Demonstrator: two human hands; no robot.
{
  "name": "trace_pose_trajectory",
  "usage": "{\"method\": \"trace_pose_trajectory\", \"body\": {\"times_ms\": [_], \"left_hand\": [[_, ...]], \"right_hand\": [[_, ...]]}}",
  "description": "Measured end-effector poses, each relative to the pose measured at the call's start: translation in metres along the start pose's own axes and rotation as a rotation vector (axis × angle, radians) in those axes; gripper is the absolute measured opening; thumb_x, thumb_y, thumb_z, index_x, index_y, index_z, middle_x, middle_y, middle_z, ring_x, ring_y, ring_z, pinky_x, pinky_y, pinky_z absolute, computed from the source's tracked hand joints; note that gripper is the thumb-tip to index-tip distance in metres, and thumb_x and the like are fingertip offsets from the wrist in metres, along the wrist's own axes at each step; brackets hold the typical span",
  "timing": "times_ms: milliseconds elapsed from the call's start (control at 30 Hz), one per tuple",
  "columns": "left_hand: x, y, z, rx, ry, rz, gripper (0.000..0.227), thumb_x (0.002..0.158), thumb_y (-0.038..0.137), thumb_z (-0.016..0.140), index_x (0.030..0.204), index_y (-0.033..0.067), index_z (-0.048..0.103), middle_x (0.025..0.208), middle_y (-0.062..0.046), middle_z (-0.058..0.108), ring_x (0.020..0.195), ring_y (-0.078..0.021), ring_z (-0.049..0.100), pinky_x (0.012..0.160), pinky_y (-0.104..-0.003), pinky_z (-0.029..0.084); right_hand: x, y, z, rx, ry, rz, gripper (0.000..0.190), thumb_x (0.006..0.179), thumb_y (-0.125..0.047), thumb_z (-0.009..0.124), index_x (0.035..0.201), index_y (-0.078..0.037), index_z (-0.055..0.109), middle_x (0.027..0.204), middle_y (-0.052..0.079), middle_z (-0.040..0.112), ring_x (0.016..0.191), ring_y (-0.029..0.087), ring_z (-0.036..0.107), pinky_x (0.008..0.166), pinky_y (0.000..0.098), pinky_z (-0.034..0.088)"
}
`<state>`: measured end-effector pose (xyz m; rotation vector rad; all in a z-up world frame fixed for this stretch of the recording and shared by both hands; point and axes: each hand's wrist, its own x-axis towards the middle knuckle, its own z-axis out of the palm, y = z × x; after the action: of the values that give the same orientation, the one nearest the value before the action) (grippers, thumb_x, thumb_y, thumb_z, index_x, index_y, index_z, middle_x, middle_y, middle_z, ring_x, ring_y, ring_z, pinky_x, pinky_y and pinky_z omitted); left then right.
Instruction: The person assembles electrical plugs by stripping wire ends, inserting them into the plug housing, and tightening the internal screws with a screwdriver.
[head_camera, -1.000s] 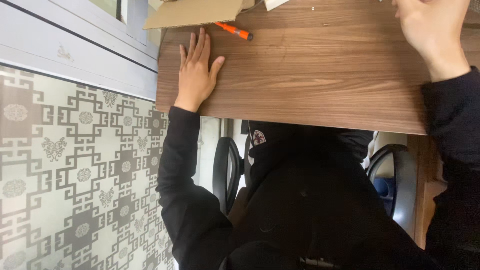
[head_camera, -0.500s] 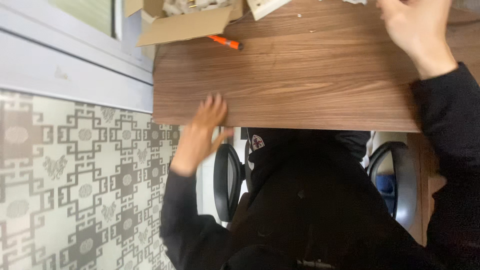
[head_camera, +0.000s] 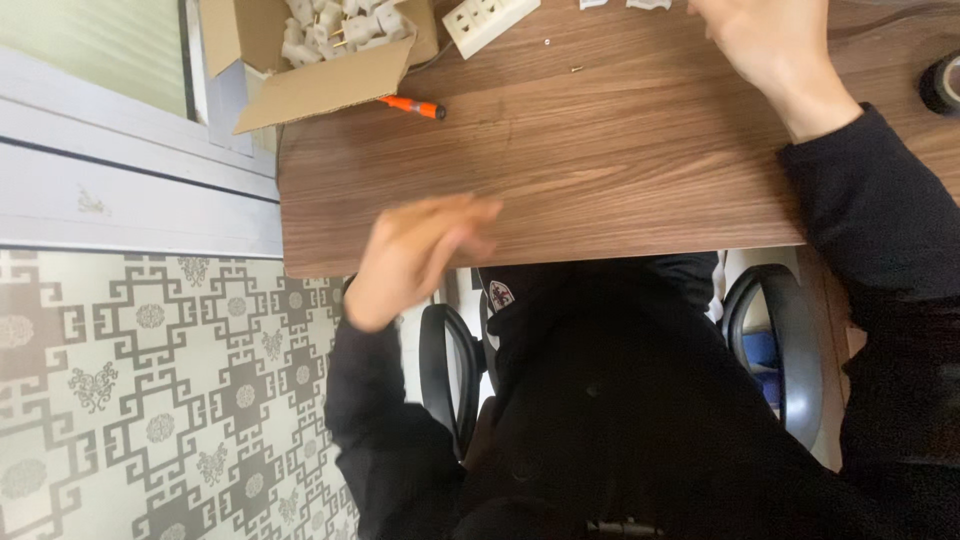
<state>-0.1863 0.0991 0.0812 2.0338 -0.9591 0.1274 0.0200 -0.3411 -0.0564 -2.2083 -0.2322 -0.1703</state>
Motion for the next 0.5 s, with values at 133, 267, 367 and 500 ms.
{"method": "trace_pose_trajectory", "body": {"times_ms": [133,267,367,500], "left_hand": [[0.064,-0.040,0.025,0.225,-0.115,0.011,0.063,0.127,-0.009,0.055,0.182,0.0181,0.041,0.168,-0.009,0.079,0.144,-0.0377,0.084,0.120,-0.052,0.070],[0.142,-0.117,0.076,0.601,-0.079,0.098,0.037,0.125,0.019,0.069,0.161,0.0101,0.070,0.156,-0.012,0.077,0.139,-0.0320,0.069,0.112,-0.052,0.062],[0.187,-0.167,0.111,0.739,0.056,0.212,0.026,0.111,0.020,0.088,0.131,0.0039,0.085,0.131,-0.009,0.083,0.128,-0.0299,0.064,0.101,-0.051,0.066],[0.224,-0.192,0.142,0.801,0.039,0.172,0.046,0.108,0.021,0.095,0.147,0.0039,0.075,0.147,-0.015,0.078,0.138,-0.0433,0.067,0.115,-0.060,0.057]], "right_hand": [[0.005,-0.021,-0.010,0.036,-0.037,0.021,0.037,0.138,-0.025,0.073,0.102,-0.020,0.076,0.086,-0.006,0.071,0.085,0.004,0.068,0.090,0.0289,0.049],[-0.001,-0.042,-0.015,0.067,-0.027,0.114,0.034,0.132,-0.024,0.067,0.099,-0.023,0.077,0.084,-0.009,0.069,0.082,0.002,0.062,0.085,0.0278,0.045],[0.000,-0.041,-0.013,0.095,-0.028,0.096,0.034,0.130,-0.021,0.067,0.098,-0.021,0.075,0.083,-0.007,0.068,0.083,0.004,0.062,0.085,0.0287,0.045],[0.006,-0.038,-0.008,0.184,0.027,0.093,0.042,0.138,-0.021,0.077,0.096,-0.021,0.074,0.086,-0.007,0.072,0.079,0.002,0.066,0.079,0.0238,0.048]]}}
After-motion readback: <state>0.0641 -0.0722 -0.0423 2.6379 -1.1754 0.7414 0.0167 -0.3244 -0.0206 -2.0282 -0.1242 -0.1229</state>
